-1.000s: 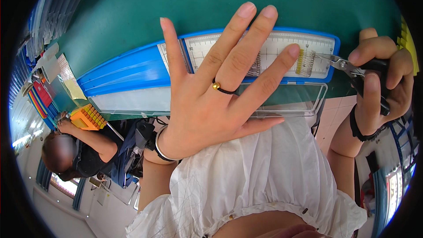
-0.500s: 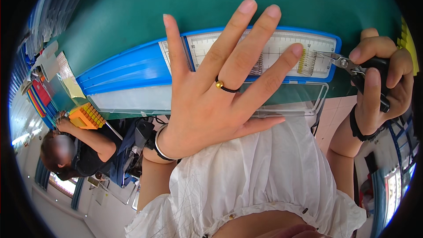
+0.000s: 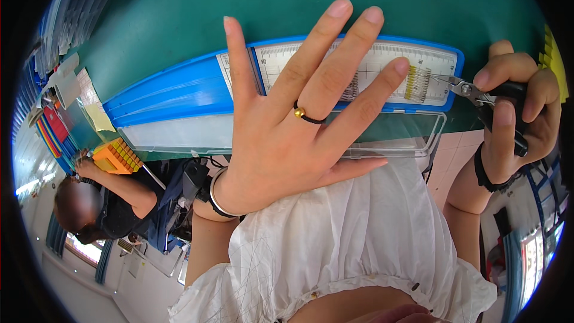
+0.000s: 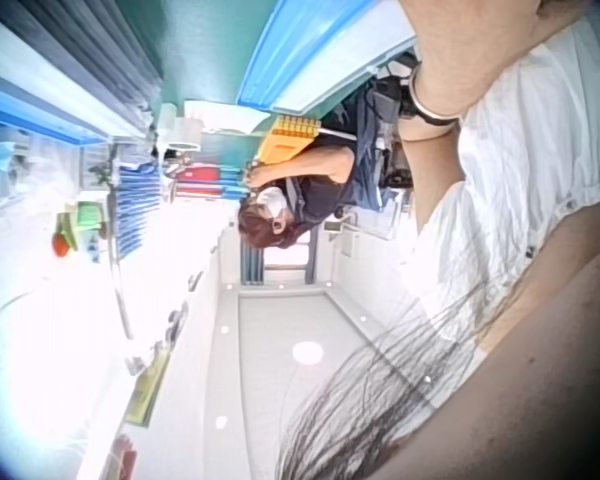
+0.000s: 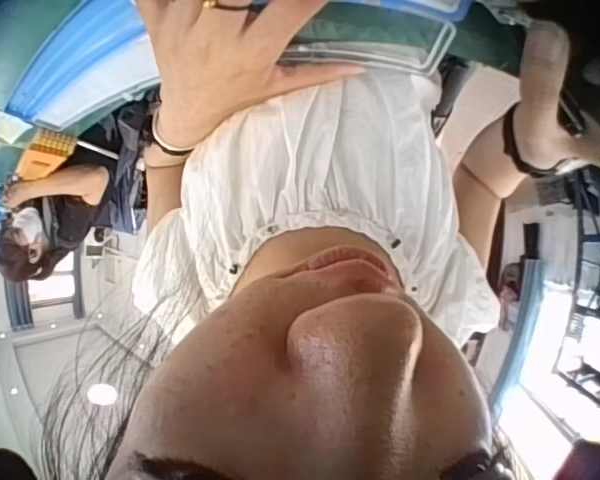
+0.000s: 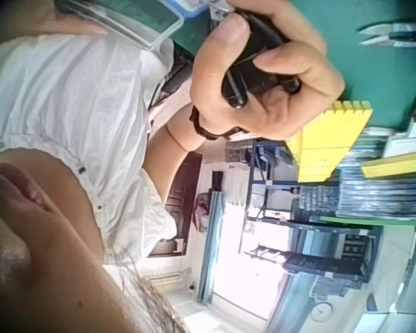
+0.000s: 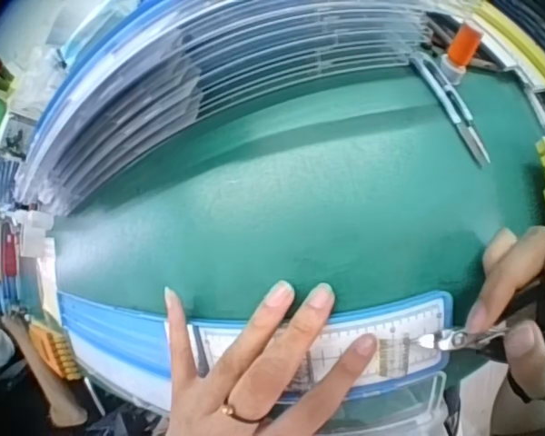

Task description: Cutting small electronic components or wires to a specific length using a measuring jig and pliers.

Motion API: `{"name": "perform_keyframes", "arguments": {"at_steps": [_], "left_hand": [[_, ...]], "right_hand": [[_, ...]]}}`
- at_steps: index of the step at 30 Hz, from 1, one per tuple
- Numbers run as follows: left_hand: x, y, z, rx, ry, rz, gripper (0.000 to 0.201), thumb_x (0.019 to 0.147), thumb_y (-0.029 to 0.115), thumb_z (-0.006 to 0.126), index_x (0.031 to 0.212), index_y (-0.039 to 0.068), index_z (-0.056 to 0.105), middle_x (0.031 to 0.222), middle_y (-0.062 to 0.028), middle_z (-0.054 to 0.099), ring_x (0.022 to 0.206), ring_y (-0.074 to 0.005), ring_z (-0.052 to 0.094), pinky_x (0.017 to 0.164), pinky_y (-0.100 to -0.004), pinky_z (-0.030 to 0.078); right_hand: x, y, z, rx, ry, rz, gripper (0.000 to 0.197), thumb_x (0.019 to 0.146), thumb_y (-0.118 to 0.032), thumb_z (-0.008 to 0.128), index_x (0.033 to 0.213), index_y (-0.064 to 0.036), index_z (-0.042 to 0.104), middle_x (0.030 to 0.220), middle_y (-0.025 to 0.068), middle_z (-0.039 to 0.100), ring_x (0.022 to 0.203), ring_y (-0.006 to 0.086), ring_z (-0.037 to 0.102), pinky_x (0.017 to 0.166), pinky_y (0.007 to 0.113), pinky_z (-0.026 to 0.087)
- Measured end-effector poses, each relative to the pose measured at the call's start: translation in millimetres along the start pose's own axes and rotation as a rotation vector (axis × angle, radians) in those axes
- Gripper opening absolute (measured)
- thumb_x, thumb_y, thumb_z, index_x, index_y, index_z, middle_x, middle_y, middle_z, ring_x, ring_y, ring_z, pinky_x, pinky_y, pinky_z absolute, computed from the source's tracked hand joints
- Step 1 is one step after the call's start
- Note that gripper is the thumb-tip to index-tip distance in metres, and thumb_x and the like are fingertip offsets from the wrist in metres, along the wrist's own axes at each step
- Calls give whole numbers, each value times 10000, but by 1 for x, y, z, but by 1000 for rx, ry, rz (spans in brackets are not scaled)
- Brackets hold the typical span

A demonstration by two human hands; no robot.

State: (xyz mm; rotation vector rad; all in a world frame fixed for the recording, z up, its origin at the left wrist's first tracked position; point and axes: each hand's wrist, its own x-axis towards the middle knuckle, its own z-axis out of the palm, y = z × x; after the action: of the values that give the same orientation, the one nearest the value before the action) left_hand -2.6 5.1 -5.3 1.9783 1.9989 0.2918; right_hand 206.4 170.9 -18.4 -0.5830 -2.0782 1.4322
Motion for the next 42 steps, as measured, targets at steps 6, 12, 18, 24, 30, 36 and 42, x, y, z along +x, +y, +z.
{"name": "perform_keyframes", "arguments": {"at_steps": [6, 12, 18, 24, 30, 36, 42], "left_hand": [[0, 0, 0, 1, 7, 3, 849, 560, 693, 761, 1312, 306, 698, 1507, -91, 521, 1414, -311, 470, 1156, -727, 95], [0, 0, -1, -14, 0, 4, 843, 568, 682, 772, 1312, 293, 698, 1511, -104, 517, 1414, -315, 470, 1167, -713, 76], [-1, -1, 2, -21, 39, 16, 842, 596, 679, 768, 1317, 251, 694, 1512, -121, 518, 1418, -323, 466, 1181, -688, 71], [-1, 1, -2, -8, 29, 8, 826, 614, 683, 759, 1324, 267, 688, 1520, -125, 507, 1419, -315, 467, 1176, -695, 81], [-6, 2, -10, -195, 131, 97, 874, 610, 574, 891, 1342, 154, 665, 1566, -216, 393, 1467, -525, 273, 1162, -686, 173], [-38, 7, -26, 57, -5, -101, 971, 706, 648, 791, 1475, 117, 525, 1574, -166, 412, 1480, -487, 281, 1189, -660, 146], [-45, 4, -12, 77, 65, -71, 993, 713, 638, 780, 1502, 112, 485, 1596, -138, 389, 1499, -452, 260, 1203, -657, 134]], "right_hand": [[-1, 0, 1, 22, 18, 2, 304, 931, -145, 666, 901, -111, 365, 931, 246, 648, 817, 204, 479, 786, 358, 388], [0, -1, 7, 0, 57, -3, 308, 933, -156, 671, 904, -109, 368, 932, 245, 646, 812, 201, 471, 779, 347, 380], [-2, 2, 2, 53, 60, -9, 269, 912, -100, 641, 921, -95, 373, 941, 248, 636, 823, 198, 459, 784, 345, 377], [1, -3, 8, -7, 75, 20, 266, 901, -98, 638, 919, -91, 372, 938, 244, 637, 833, 199, 472, 813, 346, 392], [-9, -9, -2, 98, 258, -23, 351, 912, -206, 702, 945, -93, 371, 983, 241, 632, 875, 247, 496, 825, 364, 417], [-48, -17, -26, 275, 596, -215, 342, 899, -349, 658, 961, -121, 411, 937, 215, 598, 1085, 327, 497, 832, 364, 458], [-122, -27, -146, -25, 1168, 10, 147, 976, -33, 576, 1086, 49, 628, 994, 136, 639, 802, 192, 587, 684, 300, 463]]}}
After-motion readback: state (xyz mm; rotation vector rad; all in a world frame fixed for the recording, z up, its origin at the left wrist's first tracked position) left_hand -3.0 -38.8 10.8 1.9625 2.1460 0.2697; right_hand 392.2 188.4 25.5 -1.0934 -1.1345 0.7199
